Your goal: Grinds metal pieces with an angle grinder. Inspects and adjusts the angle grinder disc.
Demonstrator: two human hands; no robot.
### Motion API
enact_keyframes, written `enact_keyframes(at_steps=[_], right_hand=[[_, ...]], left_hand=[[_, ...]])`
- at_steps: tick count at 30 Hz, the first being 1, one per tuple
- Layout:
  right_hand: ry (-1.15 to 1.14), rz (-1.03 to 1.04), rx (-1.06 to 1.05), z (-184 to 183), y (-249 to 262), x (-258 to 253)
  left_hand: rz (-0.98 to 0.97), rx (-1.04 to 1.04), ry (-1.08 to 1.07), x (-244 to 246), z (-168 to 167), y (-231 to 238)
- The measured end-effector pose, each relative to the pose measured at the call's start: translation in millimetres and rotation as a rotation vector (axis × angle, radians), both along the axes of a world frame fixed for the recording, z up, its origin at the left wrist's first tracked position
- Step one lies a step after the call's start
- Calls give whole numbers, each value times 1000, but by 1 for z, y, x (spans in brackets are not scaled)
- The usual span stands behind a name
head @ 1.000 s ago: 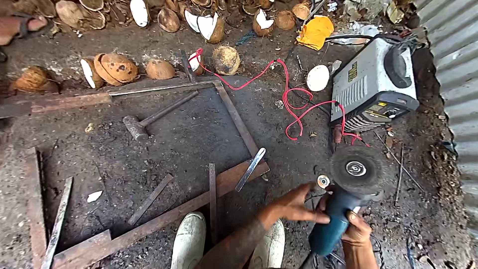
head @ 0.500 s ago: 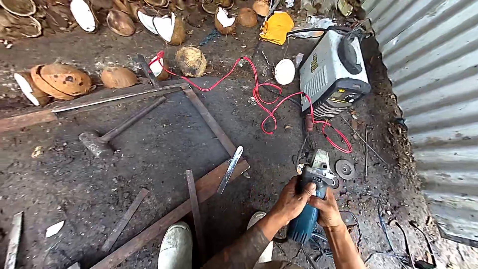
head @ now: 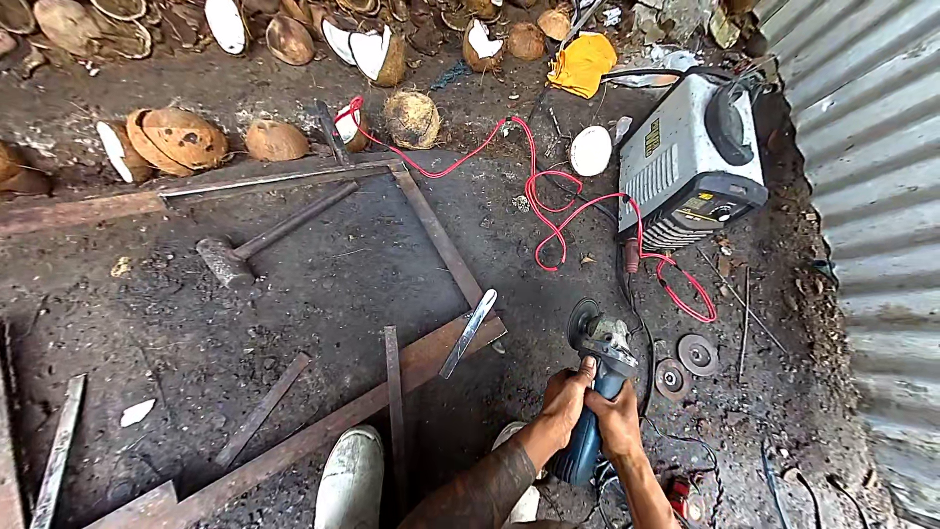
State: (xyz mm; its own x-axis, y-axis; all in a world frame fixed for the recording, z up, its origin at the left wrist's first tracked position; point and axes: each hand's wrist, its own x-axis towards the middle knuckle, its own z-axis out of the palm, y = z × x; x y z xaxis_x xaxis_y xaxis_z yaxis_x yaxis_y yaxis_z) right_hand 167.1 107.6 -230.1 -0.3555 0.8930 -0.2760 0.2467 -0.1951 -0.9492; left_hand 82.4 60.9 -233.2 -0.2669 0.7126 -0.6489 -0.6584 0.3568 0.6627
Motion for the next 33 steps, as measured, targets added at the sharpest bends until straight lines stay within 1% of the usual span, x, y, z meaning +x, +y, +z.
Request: enact_keyframes(at_steps=[5,8,9,10,12,14,15,17,20,23,26,28,31,33], right_hand=[[14,-6,-43,3,0,0],[50,5,-35,8,2,2],[61,15,-27,10,4,5],[72,24,-22,12,8,7],[61,42,-8,15,16,15],[33,59,24,19,24,23],[28,70,38,20,28,27],[15,90,55,22,33,33],[-4,112,73,24,35,35],[-11,134,61,21,35,30],[-31,184,72,16,35,25],[-46,209,67,15,33,24],[-57,240,55,17,30,19],[-71,260,59,19,28,17]], left_hand=[[-5,-25,-40,-1,5,2],[-95,28,28,-4,9,-8],[-133,30,113,-8,8,-16],[-166,-10,269,-14,6,-26],[-286,-196,711,-40,-7,-48],[-407,-406,1057,-81,-16,-64],[-420,-489,1157,-100,-20,-72],[-464,-658,1223,-128,-21,-85],[-625,-832,1173,-138,-18,-94],[-734,-886,1140,-133,-16,-92],[-764,-897,992,-136,-3,-88],[-681,-784,810,-146,-1,-92],[-414,-491,477,-153,-18,-108],[-290,-364,327,-154,-25,-119]])
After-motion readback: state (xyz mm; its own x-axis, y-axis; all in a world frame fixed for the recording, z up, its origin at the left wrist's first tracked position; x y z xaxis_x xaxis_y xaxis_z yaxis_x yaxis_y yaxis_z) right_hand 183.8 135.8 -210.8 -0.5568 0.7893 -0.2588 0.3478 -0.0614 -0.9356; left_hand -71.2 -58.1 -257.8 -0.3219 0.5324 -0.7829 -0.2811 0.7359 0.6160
